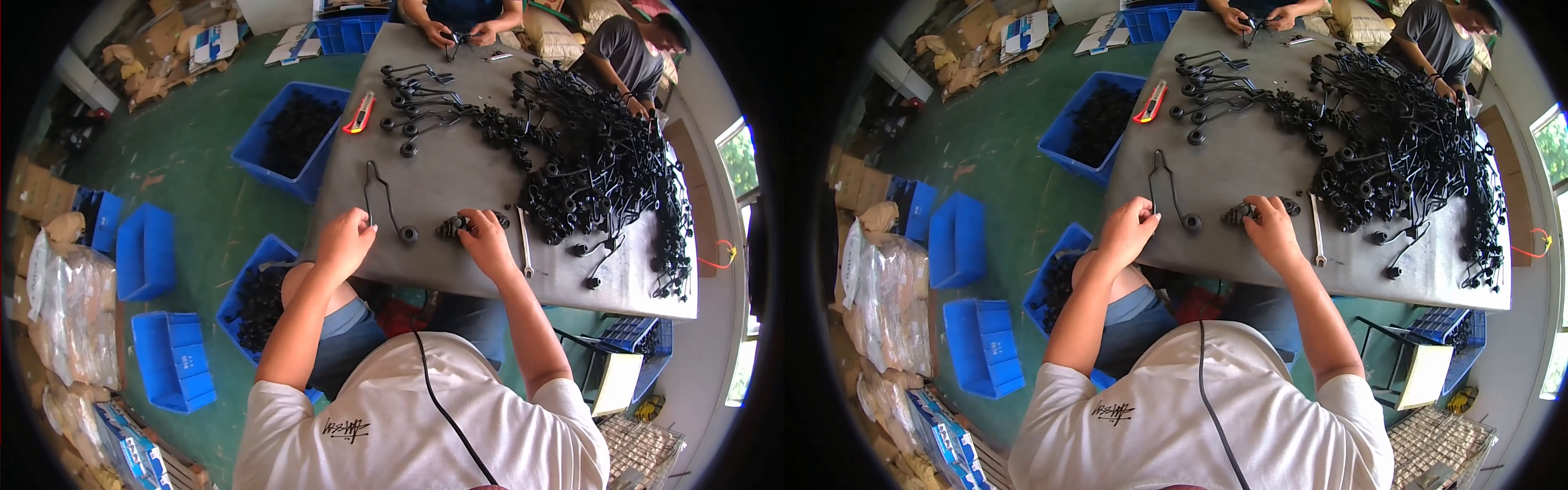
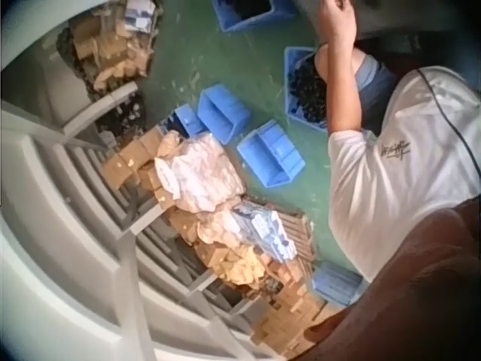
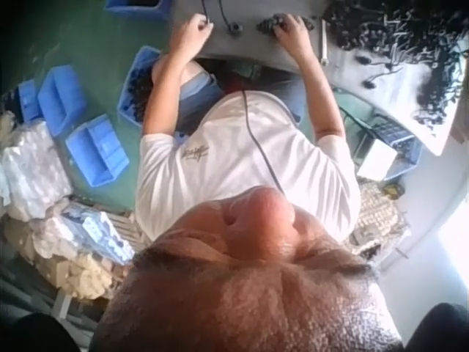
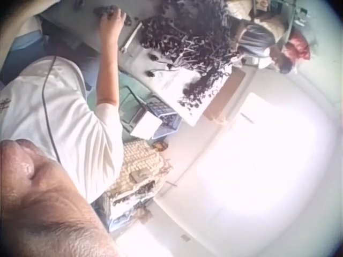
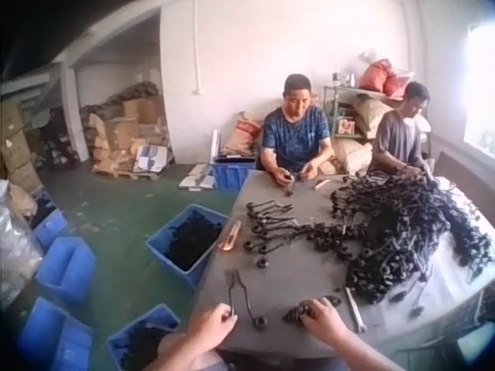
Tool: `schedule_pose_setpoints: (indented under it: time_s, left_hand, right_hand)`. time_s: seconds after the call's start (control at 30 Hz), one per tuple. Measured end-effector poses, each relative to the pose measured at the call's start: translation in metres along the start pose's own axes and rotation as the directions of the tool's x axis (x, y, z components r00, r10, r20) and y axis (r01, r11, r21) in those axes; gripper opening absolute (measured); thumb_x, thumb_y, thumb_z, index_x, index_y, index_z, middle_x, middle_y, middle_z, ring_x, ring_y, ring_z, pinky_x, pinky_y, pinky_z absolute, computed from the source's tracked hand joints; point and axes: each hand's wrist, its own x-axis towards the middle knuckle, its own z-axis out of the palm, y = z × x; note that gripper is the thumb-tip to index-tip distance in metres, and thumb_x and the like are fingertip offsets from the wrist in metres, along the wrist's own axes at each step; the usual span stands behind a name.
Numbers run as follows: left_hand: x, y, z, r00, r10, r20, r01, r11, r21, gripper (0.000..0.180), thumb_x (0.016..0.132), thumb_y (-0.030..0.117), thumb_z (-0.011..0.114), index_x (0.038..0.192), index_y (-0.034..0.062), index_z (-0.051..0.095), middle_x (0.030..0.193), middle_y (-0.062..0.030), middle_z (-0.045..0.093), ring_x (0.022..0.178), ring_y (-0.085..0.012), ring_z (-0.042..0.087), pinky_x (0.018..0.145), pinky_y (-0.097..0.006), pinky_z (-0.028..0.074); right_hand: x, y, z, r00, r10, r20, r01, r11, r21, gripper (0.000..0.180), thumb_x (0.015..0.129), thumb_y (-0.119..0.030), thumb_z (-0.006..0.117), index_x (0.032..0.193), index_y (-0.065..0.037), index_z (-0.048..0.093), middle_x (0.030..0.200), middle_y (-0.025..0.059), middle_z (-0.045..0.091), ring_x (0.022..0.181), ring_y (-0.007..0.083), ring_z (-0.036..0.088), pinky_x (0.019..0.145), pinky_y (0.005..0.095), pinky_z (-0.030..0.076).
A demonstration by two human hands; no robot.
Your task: Assembling small black metal linkage components using a wrench at a workshop table.
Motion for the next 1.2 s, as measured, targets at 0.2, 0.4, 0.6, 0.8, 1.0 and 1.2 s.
schedule_pose_setpoints:
  time_s: [0.2, 0.4, 0.6, 0.8, 1.0, 1.2]
  left_hand:
    - [-0.005, 0.020, 0.023, 0.983, 0.072, 0.167, -0.048, 0.989, -0.141, 0.026, 0.087, 0.020, 0.072, 0.102, 0.0007, 0.061, 0.089, -0.0147, 0.069, 0.082, -0.0289, 0.068, 0.072, -0.039, 0.052]
    - [-0.001, 0.041, 0.051, 0.964, 0.169, 0.204, -0.142, 0.980, -0.142, 0.028, 0.086, 0.020, 0.071, 0.104, 0.0022, 0.059, 0.087, -0.0161, 0.070, 0.085, -0.0350, 0.068, 0.075, -0.045, 0.052]
    - [0.010, 0.026, 0.060, 0.991, 0.098, 0.089, -0.063, 0.941, -0.333, 0.029, 0.092, 0.023, 0.064, 0.109, 0.0006, 0.057, 0.086, -0.0202, 0.070, 0.085, -0.0396, 0.067, 0.074, -0.048, 0.052]
    - [0.037, 0.036, 0.054, 0.939, -0.023, 0.344, 0.169, 0.900, -0.401, 0.033, 0.100, 0.030, 0.060, 0.107, -0.0012, 0.057, 0.086, -0.0098, 0.071, 0.074, -0.0174, 0.067, 0.070, -0.032, 0.053]
    - [0.042, 0.018, 0.060, 0.888, 0.033, 0.458, 0.243, 0.813, -0.529, 0.031, 0.096, 0.026, 0.067, 0.109, -0.0007, 0.057, 0.096, -0.0074, 0.070, 0.083, -0.0122, 0.065, 0.073, -0.029, 0.052]
    - [0.037, 0.020, 0.047, 0.932, 0.224, 0.285, -0.070, 0.882, -0.465, 0.031, 0.088, 0.014, 0.075, 0.110, 0.0025, 0.058, 0.097, -0.0082, 0.068, 0.085, -0.0153, 0.063, 0.076, -0.032, 0.052]
  right_hand:
    - [-0.002, 0.012, -0.014, 0.992, 0.093, -0.087, -0.080, 0.986, 0.145, 0.032, 0.084, -0.003, 0.070, 0.116, -0.005, 0.066, 0.093, 0.0096, 0.055, 0.077, 0.0196, 0.061, 0.071, 0.0315, 0.052]
    - [0.002, -0.024, -0.012, 0.991, 0.039, -0.124, -0.016, 0.983, 0.183, 0.034, 0.085, 0.000, 0.069, 0.118, -0.005, 0.064, 0.094, 0.0088, 0.055, 0.077, 0.0181, 0.061, 0.070, 0.0304, 0.052]
    - [0.009, -0.047, 0.007, 0.991, -0.095, -0.094, 0.094, 0.995, -0.015, 0.034, 0.084, -0.004, 0.068, 0.118, -0.008, 0.064, 0.094, 0.0125, 0.056, 0.077, 0.0260, 0.060, 0.070, 0.0360, 0.052]
    - [0.012, -0.040, 0.016, 0.989, -0.100, -0.113, 0.095, 0.994, -0.047, 0.035, 0.083, -0.004, 0.068, 0.118, -0.008, 0.063, 0.096, 0.0128, 0.056, 0.077, 0.0266, 0.060, 0.070, 0.0380, 0.051]
    - [0.022, -0.055, 0.012, 0.999, -0.035, -0.007, 0.034, 0.993, -0.110, 0.032, 0.085, -0.008, 0.066, 0.116, -0.006, 0.063, 0.098, 0.0159, 0.057, 0.081, 0.0327, 0.062, 0.073, 0.0425, 0.052]
    - [0.030, -0.048, 0.012, 0.998, -0.059, 0.035, 0.063, 0.988, -0.138, 0.032, 0.082, -0.008, 0.066, 0.114, -0.001, 0.062, 0.097, 0.0180, 0.060, 0.086, 0.0363, 0.063, 0.077, 0.0441, 0.052]
